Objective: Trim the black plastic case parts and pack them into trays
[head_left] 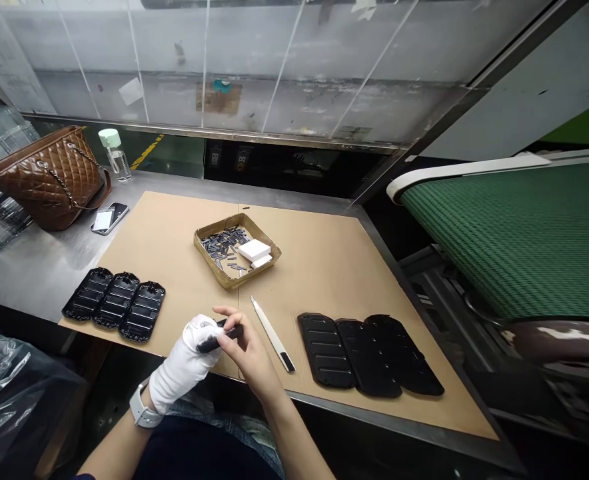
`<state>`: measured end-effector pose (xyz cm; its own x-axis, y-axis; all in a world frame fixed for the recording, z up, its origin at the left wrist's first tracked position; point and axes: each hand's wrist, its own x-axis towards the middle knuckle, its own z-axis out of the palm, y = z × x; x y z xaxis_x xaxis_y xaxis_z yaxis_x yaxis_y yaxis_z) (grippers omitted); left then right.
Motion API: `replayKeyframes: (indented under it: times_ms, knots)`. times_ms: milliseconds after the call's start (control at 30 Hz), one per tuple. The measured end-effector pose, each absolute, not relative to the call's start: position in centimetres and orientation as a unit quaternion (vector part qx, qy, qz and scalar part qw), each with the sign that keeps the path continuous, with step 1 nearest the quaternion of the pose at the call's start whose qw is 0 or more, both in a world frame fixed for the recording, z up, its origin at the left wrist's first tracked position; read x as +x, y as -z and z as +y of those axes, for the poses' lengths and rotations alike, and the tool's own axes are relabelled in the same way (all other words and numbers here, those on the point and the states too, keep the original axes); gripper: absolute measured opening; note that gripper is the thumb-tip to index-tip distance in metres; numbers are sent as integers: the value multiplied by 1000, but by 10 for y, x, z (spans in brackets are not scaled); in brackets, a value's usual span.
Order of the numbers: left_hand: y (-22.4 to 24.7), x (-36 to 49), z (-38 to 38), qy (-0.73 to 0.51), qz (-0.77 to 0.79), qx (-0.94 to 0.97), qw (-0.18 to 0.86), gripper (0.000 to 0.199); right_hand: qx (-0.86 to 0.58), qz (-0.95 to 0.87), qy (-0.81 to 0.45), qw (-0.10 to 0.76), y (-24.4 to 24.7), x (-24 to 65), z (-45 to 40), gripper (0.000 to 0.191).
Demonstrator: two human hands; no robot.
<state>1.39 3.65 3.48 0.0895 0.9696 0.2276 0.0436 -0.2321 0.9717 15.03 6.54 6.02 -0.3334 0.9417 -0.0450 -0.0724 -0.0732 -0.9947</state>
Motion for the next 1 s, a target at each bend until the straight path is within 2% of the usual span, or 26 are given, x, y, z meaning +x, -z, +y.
replayKeyframes:
  times_ms: [133, 267, 500, 767, 1000]
  knots:
    - [-58, 16, 34, -482, 476, 521, 519, 21, -422, -513, -590, 459, -50, 148, 66, 37]
    - [-73, 20, 25, -519, 477, 398, 587, 33, -453, -473, -554, 513, -37, 145, 66, 46]
    - [-83, 22, 16, -530, 411, 275, 688, 26, -451, -478, -517, 548, -32, 146, 66, 49]
    - [-80, 18, 13, -529, 323, 284, 731, 23, -395, -546, -464, 575, -44, 150, 73, 57]
    - [-87, 13, 14, -467, 391, 365, 704, 29, -362, -611, -433, 555, -52, 167, 80, 55]
